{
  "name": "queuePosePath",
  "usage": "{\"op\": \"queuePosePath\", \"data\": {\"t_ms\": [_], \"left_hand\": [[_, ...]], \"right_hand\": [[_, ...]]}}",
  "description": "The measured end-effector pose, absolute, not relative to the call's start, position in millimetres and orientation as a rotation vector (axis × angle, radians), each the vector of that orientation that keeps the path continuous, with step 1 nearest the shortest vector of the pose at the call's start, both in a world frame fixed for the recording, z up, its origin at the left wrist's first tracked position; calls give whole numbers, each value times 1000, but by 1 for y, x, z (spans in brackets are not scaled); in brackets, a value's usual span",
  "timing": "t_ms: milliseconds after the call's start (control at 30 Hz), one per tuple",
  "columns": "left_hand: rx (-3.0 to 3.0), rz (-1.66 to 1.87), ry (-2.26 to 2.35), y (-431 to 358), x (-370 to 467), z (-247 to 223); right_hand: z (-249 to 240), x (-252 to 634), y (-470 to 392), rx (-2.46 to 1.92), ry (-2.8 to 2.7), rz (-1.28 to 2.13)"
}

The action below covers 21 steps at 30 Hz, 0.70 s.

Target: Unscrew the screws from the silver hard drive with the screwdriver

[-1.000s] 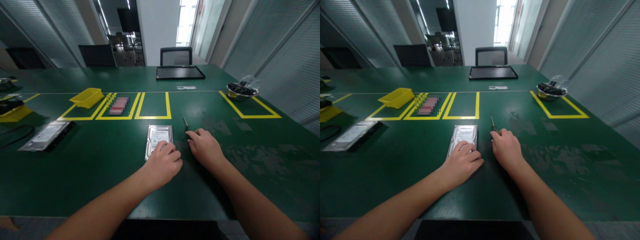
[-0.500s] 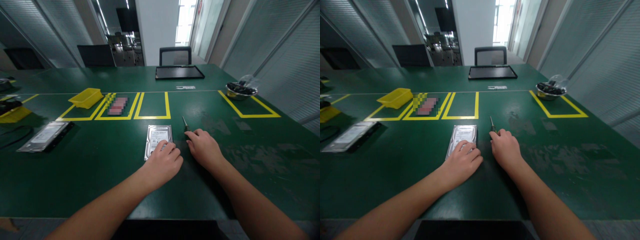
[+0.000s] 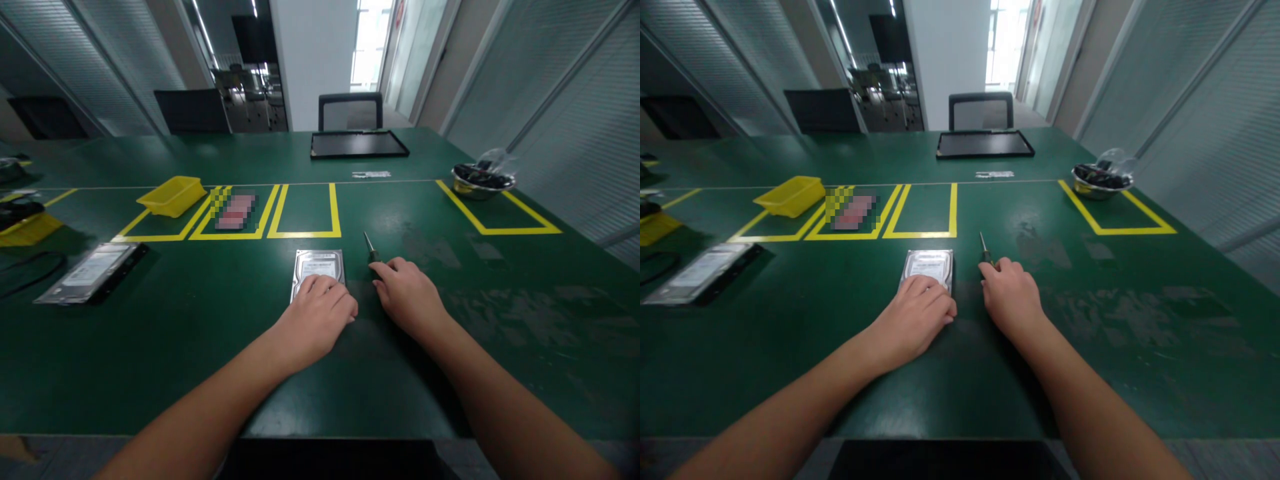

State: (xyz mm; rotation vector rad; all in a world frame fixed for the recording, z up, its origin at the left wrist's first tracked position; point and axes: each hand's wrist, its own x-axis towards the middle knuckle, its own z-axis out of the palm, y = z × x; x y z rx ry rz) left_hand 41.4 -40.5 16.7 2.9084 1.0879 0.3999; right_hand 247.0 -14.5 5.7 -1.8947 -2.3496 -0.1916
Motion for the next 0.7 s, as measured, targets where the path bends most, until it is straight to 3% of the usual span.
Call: {"op": "queuePosePath", "data": {"t_ms": [700], "left_hand": [[2835, 290, 1025, -34, 34, 24]], "right_hand": [[3, 248, -14, -1908, -2361, -184]]}}
